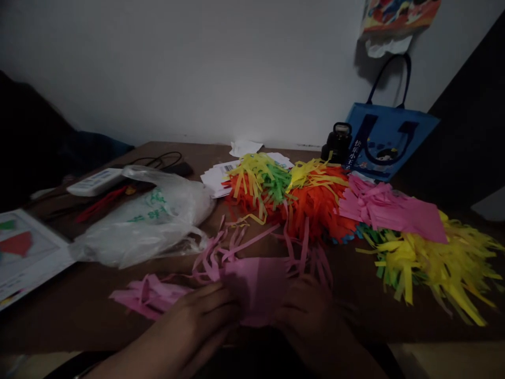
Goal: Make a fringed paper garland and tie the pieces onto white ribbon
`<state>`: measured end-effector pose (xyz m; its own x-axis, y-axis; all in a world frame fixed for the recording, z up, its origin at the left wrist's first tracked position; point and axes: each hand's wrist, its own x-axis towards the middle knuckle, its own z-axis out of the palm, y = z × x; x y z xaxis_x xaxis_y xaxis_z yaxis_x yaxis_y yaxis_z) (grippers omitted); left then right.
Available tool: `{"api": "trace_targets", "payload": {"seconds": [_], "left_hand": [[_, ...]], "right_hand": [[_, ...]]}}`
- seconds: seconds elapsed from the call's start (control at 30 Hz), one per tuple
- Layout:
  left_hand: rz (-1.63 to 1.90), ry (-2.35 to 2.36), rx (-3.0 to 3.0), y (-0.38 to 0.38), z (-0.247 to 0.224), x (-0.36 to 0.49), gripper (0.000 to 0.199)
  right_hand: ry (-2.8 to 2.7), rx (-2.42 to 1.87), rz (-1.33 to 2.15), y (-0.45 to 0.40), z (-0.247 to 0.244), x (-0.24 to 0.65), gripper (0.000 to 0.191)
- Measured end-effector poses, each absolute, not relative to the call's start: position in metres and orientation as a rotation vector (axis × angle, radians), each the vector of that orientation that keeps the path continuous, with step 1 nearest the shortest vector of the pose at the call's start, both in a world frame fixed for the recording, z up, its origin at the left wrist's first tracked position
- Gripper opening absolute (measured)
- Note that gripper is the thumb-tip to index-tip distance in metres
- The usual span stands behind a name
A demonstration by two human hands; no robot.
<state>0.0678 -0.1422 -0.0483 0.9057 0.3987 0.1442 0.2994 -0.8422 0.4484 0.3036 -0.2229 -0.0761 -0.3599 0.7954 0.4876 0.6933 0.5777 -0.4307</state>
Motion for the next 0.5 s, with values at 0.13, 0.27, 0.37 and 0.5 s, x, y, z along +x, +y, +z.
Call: {"api": "trace_targets", "payload": {"seconds": [0.13, 0.27, 0.37, 0.5], "left_hand": [[0.357, 0.510, 2.599, -0.1410, -0.0482, 0.0647, 0.021], [0.339, 0.514, 2.527, -0.1398, -0.0487, 0.0607, 0.019], [0.312, 0.546, 2.496, -0.1409, -0.0505, 0.0598, 0.015], [0.316, 0.579, 2.484, -0.1431, -0.0541, 0.0614, 0.019]], "right_hand": [[-2.092, -1.199, 0.275, -0.2240, -0.0790, 0.3043, 0.012], [-2.084, -1.201, 0.339, -0.2238, -0.0776, 0.3056, 0.009], [-2.018, -1.276, 0.428, -0.2243, -0.0759, 0.3060, 0.012], [-1.928, -1.395, 0.576, -0.2247, -0.0741, 0.3063, 0.022]]}}
